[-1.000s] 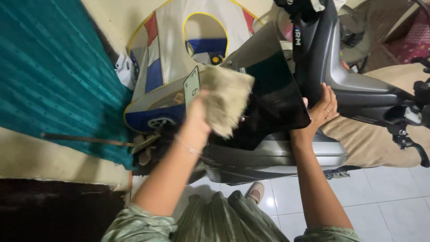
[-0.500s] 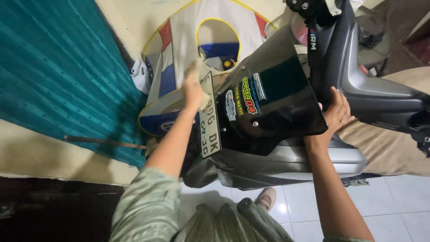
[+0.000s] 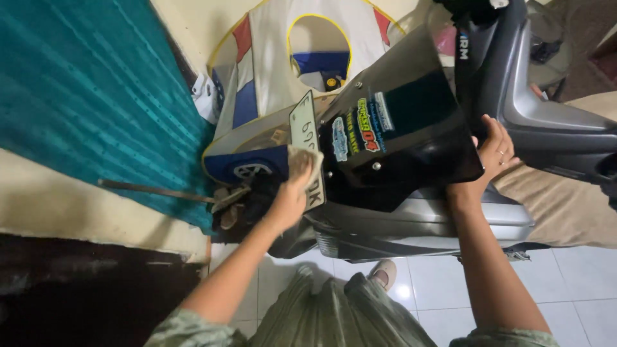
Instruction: Wiping down the front of a motorcycle and a nearby door using a cleaning cloth.
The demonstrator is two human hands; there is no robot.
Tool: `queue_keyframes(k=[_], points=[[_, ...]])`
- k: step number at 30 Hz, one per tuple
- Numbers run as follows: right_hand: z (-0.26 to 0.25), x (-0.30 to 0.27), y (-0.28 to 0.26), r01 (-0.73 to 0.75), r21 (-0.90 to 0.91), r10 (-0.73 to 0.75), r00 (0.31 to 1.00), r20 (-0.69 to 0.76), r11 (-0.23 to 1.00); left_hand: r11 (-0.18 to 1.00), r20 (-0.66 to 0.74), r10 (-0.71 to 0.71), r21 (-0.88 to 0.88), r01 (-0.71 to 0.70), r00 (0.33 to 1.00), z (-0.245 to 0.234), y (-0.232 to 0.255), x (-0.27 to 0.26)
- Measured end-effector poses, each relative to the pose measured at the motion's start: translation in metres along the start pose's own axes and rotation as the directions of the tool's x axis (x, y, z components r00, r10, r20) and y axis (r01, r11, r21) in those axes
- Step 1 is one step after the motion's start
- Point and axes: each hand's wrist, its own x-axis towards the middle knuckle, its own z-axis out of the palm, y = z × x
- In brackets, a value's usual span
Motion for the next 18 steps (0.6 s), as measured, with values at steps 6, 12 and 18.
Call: queue_keyframes(k=[6,12,18], points=[[-0.011,-0.005,-0.021,0.082,0.016,-0.082,0.997,-0.002,0.997,0.975,0.097,-0.18,-0.111,0.19,0.979,-0.016,0.011,-0.065],[-0.002,-0.006,0.0,0.041,0.172,-0.023,0.994,-0.102,0.984,0.013,0.354,-0.568,-0.899,0.438,0.743,-0.092,-0.084,-0.045],[0.0,-0.005,0.003,0.068,0.118,-0.054,0.992,-0.115,0.991,0.583,-0.257,-0.719,-0.728,0.359,0.646,-0.09,-0.012,0.103]])
